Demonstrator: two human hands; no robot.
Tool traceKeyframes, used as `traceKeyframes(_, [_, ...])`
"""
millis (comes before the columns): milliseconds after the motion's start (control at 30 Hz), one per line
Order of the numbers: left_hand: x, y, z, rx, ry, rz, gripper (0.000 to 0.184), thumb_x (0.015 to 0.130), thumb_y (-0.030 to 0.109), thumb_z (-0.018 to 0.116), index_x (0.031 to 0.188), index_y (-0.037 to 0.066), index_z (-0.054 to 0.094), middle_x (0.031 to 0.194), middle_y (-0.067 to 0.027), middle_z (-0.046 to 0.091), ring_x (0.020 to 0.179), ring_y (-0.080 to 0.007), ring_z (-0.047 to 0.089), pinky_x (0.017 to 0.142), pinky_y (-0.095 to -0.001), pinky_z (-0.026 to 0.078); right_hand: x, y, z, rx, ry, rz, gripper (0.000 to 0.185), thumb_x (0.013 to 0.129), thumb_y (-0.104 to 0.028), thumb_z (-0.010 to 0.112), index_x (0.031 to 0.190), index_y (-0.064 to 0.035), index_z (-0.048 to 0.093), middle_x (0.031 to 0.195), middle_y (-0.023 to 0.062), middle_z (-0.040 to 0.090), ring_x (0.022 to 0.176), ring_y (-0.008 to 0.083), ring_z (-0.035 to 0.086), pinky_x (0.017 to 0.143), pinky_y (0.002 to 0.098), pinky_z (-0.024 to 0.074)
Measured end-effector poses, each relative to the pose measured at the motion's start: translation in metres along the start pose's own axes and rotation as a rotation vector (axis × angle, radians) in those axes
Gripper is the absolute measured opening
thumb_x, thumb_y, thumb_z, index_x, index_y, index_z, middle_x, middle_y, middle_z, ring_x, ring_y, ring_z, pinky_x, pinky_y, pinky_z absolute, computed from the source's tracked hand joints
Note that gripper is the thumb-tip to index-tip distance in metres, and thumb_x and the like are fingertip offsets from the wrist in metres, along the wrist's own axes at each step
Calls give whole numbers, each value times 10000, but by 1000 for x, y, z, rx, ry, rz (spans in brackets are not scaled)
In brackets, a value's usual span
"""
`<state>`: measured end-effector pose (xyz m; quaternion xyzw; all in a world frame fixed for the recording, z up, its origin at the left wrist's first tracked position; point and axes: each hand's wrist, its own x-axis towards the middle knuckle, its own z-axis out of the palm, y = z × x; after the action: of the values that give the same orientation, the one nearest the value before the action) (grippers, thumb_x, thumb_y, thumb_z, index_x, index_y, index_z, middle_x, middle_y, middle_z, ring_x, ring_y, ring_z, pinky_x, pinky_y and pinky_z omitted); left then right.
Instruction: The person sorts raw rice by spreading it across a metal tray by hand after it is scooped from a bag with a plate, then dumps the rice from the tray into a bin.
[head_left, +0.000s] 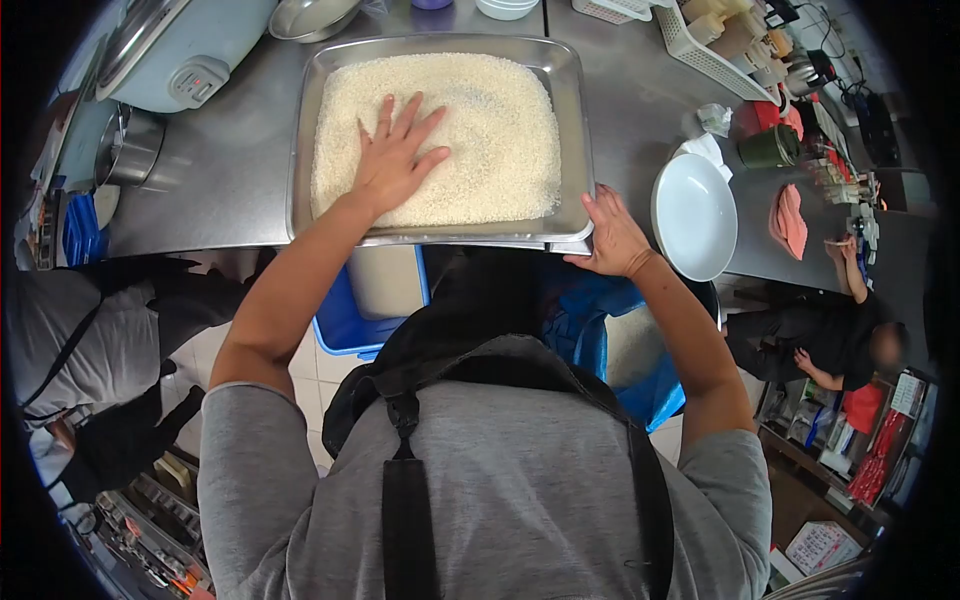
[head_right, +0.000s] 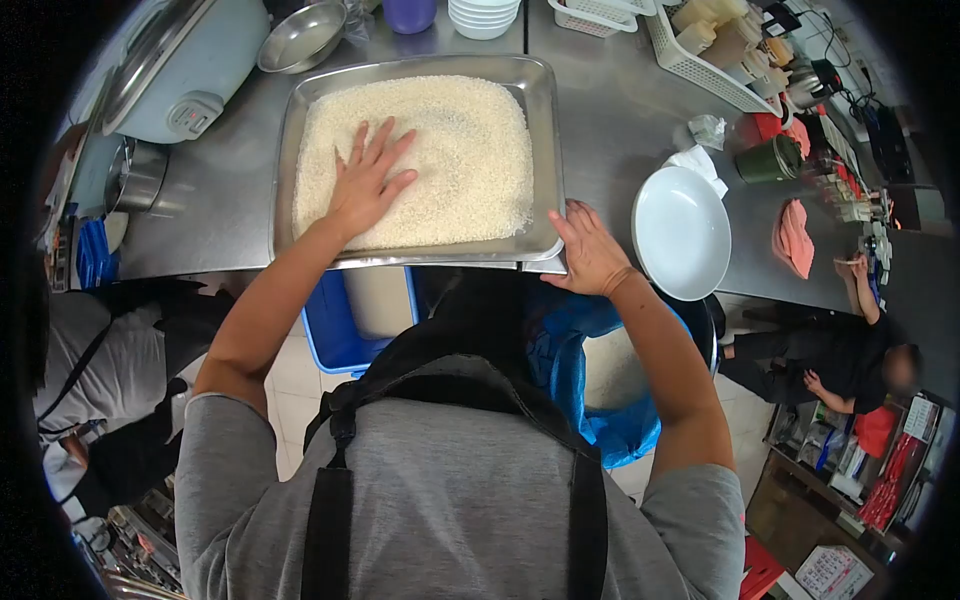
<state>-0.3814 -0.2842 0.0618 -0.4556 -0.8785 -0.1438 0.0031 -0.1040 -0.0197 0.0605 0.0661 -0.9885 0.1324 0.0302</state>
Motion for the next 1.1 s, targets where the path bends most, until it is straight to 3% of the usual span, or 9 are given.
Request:
traceKeyframes(300, [35,68,21,-33,-71,-31,671,913,668,434,1479,310,394,1612,-96,189,1444,-499,137,1123,-698,69,0,-8,3,9,50,55,1095,630,-354,860,1444,-49,193,1311,305,447,1288,495,384,1153,541,250])
traceKeyframes(433, [28,86,5,-172,-277,103,703,904,668,452,1494,296,370,1609,-115,184,1437,-526,116,1128,-692,45,0,-7,4,40,85,36,1111,623,-354,864,1453,-85,176,1305,300,460,1283,498,392,1147,544,262])
traceKeyframes(467, [20,89,-3,-185,-204,168,651,886,581,558,1414,204,503,1527,-156,367,1392,-459,314,1144,-610,184,0,-6,5,37,92,27,1108,625,-354,863,1453,-87,178,1303,300,461,1282,498,394,1146,544,263])
traceKeyframes(567, [28,67,-39,-600,-351,112,499,868,448,654,1273,157,631,1355,-160,563,1253,-368,519,1075,-452,380,0,-5,7,37,110,9,1096,629,-355,860,1452,-93,187,1299,299,465,1279,497,398,1144,545,267])
traceKeyframes(600, [24,56,-40,-570,-154,55,376,854,341,694,1156,115,690,1209,-146,655,1111,-315,618,968,-363,470,1,-5,7,43,114,10,1089,630,-355,859,1451,-95,193,1298,299,465,1278,496,399,1144,545,267])
traceKeyframes(667, [27,22,-54,-490,-119,-117,390,870,337,676,1185,106,671,1263,-142,628,1167,-319,585,1001,-382,450,0,-5,5,50,112,18,1077,632,-354,858,1449,-98,204,1300,297,465,1280,493,399,1145,544,267])
traceKeyframes(833, [37,-66,-26,-97,360,-187,515,899,360,645,1325,83,564,1440,-201,465,1348,-390,396,1114,-441,330,1,-5,6,59,132,0,1065,633,-353,857,1449,-104,220,1313,289,458,1291,480,398,1148,540,264])
traceKeyframes(967, [43,-72,15,-188,311,-305,557,914,357,626,1374,66,509,1464,-246,415,1386,-444,317,1141,-514,260,1,-4,7,66,124,-3,1062,633,-355,855,1450,-105,225,1326,285,453,1298,474,395,1151,537,263])
traceKeyframes(1100, [41,8,15,-201,157,-233,511,913,328,628,1343,65,540,1455,-224,439,1388,-434,329,1152,-504,257,0,-4,8,75,124,12,1055,626,-356,857,1449,-112,244,1325,278,461,1296,470,399,1152,531,266])
